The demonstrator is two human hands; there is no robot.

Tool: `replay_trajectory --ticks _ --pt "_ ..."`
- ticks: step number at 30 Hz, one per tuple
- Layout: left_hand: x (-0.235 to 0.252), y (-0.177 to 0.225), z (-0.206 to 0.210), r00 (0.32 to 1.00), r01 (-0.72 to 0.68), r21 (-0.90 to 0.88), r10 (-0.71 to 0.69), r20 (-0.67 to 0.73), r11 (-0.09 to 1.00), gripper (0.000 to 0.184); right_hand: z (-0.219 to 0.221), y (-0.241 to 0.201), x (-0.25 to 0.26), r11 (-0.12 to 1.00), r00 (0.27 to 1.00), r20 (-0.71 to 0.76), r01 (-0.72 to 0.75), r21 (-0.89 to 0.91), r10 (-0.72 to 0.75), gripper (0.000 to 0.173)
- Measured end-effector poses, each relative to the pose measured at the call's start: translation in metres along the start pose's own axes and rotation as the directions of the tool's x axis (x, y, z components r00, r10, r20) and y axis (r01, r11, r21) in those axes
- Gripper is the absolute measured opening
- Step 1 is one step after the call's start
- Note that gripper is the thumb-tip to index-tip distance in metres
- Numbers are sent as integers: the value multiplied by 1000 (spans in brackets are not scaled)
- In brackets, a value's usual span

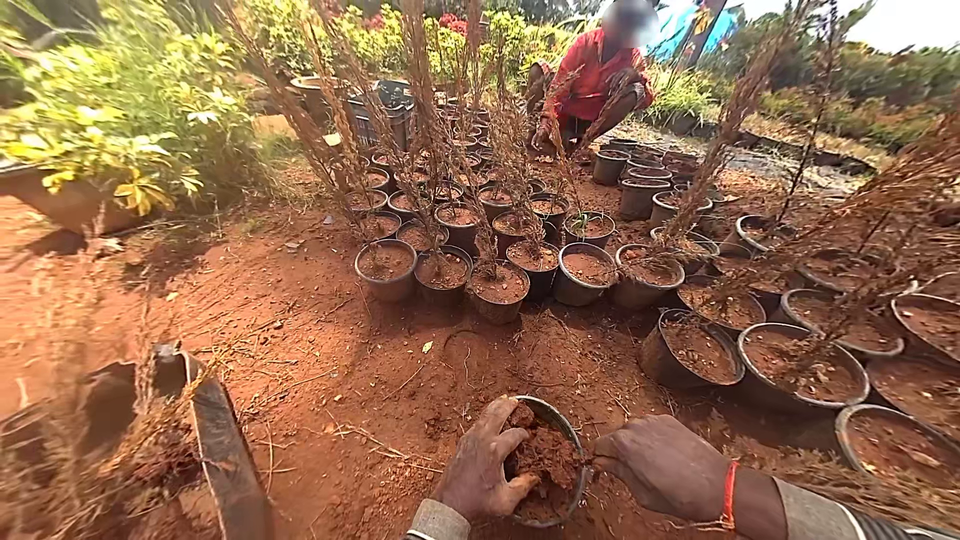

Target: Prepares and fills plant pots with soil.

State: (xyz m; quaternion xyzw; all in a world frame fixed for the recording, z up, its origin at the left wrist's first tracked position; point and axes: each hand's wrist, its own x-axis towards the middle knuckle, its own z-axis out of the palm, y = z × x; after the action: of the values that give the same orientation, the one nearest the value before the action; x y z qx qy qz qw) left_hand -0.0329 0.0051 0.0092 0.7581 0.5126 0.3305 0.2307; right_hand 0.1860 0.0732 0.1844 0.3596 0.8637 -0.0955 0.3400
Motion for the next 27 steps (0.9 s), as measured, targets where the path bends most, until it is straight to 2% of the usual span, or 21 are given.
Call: replay_trajectory --ticks 3,5,8,9,13,17,27 --pt "-4 -1 0 1000 -2 0 2 -30 1000 39 1 4 1 999 1000 16 -27 29 26 37" --pt "-5 3 0 999 17 6 -17 -37 1000 39 1 6 2 998 999 28 -44 55 42 38" --pt "-2 19 9 997 -17 92 25 -78 996 60 3 7 4 996 998 31 -55 67 53 39" --pt "-1 24 15 995 -32 115 43 -95 993 61 3 6 5 996 998 35 -56 69 54 39" --pt "0 25 33 977 -20 135 48 -206 991 31 -2 5 5 995 996 58 -71 65 67 41" --pt "-1 20 23 989 1 107 15 -147 994 33 -3 7 1 997 999 24 -29 67 27 40" --pt "0 8 12 994 -32 -16 30 -107 999 36 -12 12 -11 994 999 -45 -14 108 18 39"
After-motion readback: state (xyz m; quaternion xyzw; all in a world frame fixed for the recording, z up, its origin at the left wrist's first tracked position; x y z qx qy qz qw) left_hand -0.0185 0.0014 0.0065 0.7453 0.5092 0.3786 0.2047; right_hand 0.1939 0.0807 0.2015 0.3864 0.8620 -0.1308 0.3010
